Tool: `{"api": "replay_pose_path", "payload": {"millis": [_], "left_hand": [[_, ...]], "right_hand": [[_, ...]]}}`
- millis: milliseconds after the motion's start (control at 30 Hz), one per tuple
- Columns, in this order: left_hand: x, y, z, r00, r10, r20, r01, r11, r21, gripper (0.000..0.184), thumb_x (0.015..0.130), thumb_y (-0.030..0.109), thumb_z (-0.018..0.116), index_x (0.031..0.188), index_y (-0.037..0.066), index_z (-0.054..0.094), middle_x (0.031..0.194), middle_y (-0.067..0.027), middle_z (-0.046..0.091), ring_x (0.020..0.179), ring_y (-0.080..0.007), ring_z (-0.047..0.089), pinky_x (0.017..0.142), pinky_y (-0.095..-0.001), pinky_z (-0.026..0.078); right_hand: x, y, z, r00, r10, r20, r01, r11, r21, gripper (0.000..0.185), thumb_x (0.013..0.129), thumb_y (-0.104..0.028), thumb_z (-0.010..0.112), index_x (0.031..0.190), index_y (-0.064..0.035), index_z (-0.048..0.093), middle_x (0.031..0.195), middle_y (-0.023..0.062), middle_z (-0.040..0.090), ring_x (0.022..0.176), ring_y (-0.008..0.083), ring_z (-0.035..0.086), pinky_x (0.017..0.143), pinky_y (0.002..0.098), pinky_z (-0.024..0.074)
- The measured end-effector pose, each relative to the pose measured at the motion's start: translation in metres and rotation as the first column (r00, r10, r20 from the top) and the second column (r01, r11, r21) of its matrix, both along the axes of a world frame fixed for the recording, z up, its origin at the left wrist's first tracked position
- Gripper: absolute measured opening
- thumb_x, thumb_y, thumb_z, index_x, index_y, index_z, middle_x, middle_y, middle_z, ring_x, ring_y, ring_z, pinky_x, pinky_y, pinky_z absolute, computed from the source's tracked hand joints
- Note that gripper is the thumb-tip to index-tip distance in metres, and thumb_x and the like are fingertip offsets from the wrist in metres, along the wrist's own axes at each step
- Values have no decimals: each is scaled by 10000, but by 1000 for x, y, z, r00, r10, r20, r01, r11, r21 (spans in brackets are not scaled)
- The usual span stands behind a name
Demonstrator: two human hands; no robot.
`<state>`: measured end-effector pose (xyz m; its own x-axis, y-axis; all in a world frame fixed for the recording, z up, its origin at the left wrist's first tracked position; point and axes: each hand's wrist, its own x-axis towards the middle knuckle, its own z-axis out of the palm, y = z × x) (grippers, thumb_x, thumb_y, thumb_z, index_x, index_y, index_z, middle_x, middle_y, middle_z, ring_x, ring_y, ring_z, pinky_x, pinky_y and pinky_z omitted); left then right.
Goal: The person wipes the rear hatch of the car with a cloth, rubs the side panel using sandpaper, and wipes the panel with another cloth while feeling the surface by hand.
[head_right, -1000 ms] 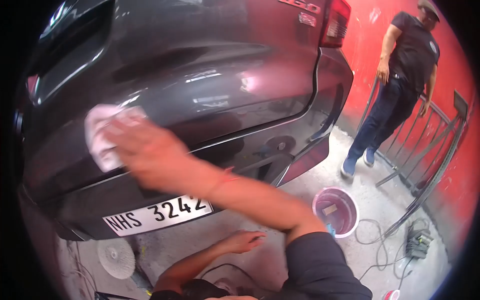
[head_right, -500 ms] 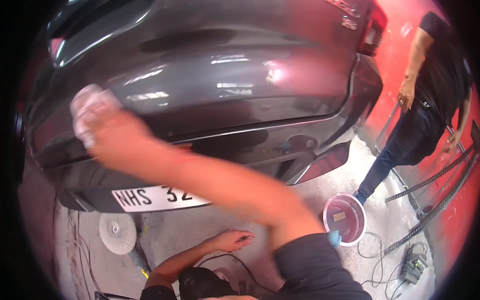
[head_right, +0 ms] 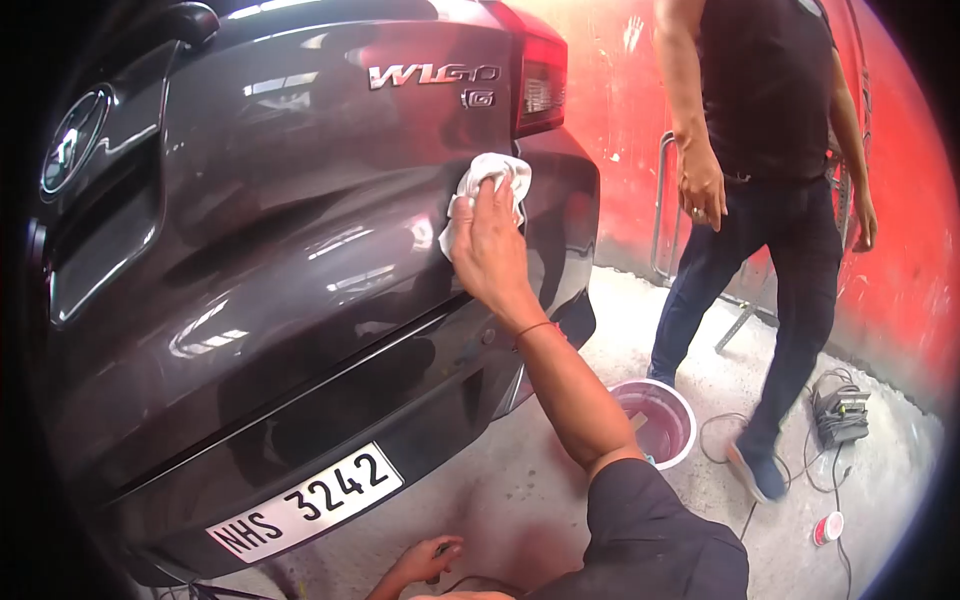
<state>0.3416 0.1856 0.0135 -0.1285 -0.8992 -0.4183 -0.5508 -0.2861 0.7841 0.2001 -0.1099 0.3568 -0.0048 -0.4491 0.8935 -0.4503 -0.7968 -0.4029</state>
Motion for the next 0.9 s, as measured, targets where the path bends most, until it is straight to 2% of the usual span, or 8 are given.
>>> {"api": "replay_pose_path", "payload": {"millis": [33, 167, 200, 233, 333, 633, 733, 900], "left_hand": [[2, -3, -2, 1000, 21, -8, -22, 998, -67, 459, 968, 422, 567, 1300, 105, 580, 915, -93, 705, 693, -159, 700, 601, -304, 526], [6, -9, 14, 998, 52, -19, -53, 997, -52, 462, 970, 425, 559, 1306, 108, 572, 875, -95, 701, 687, -157, 691, 547, -295, 508], [0, -16, 17, 998, 61, -30, -62, 997, -44, 462, 970, 425, 559, 1306, 108, 572, 875, -95, 701, 687, -157, 691, 547, -295, 508], [-12, -17, 24, 999, 38, -9, -39, 996, -85, 446, 970, 420, 555, 1288, 108, 580, 834, -98, 703, 673, -179, 699, 593, -319, 524], [-33, -34, 31, 1000, -8, -2, 7, 989, -146, 433, 971, 415, 547, 1273, 107, 587, 804, -103, 705, 666, -200, 707, 641, -344, 540], [-55, -52, 33, 997, -40, -60, 35, 995, -92, 434, 974, 418, 539, 1282, 117, 594, 884, -99, 717, 688, -190, 708, 679, -336, 543], [-57, -59, 36, 998, -22, -64, 15, 994, -107, 435, 975, 420, 538, 1286, 121, 594, 888, -85, 717, 680, -174, 697, 686, -327, 534], [-58, -58, 25, 996, -32, -78, 24, 994, -103, 428, 974, 409, 548, 1290, 122, 593, 907, -76, 711, 670, -152, 684, 685, -308, 526]], "right_hand": [[8, -9, -6, 999, 14, -44, -16, 999, -46, 589, 1013, -299, 383, 1330, 195, 337, 1438, 463, 208, 1376, 558, 214, 1149, 520, 218], [22, -85, 82, 986, -160, -37, 138, 932, -334, 589, 1002, -284, 413, 1335, 196, 334, 1394, 476, 258, 1343, 577, 256, 1141, 546, 210], [20, -81, 104, 998, 4, 65, 12, 971, -238, 593, 996, -275, 423, 1341, 196, 322, 1379, 480, 273, 1333, 587, 263, 1133, 563, 214], [-2, -71, 100, 833, -380, -402, 246, 905, -347, 611, 993, -279, 428, 1349, 199, 290, 1357, 487, 290, 1316, 614, 257, 1120, 591, 213], [0, -25, -5, 979, -53, -195, -10, 952, -306, 626, 988, -282, 435, 1340, 210, 275, 1363, 501, 267, 1311, 630, 242, 1113, 615, 209], [0, -77, 27, 946, -224, -234, 99, 887, -451, 563, 974, -227, 459, 1282, 229, 339, 1352, 517, 259, 1307, 617, 261, 1130, 559, 233], [-16, 16, -34, 978, 42, -204, -80, 981, -179, 575, 955, -256, 507, 1280, 197, 365, 1377, 466, 284, 1313, 593, 293, 1109, 571, 262], [-1, -19, 25, 990, 102, -96, -111, 990, -91, 693, 962, -365, 496, 1307, 212, 331, 1399, 478, 255, 1337, 579, 269, 1136, 538, 232]]}}
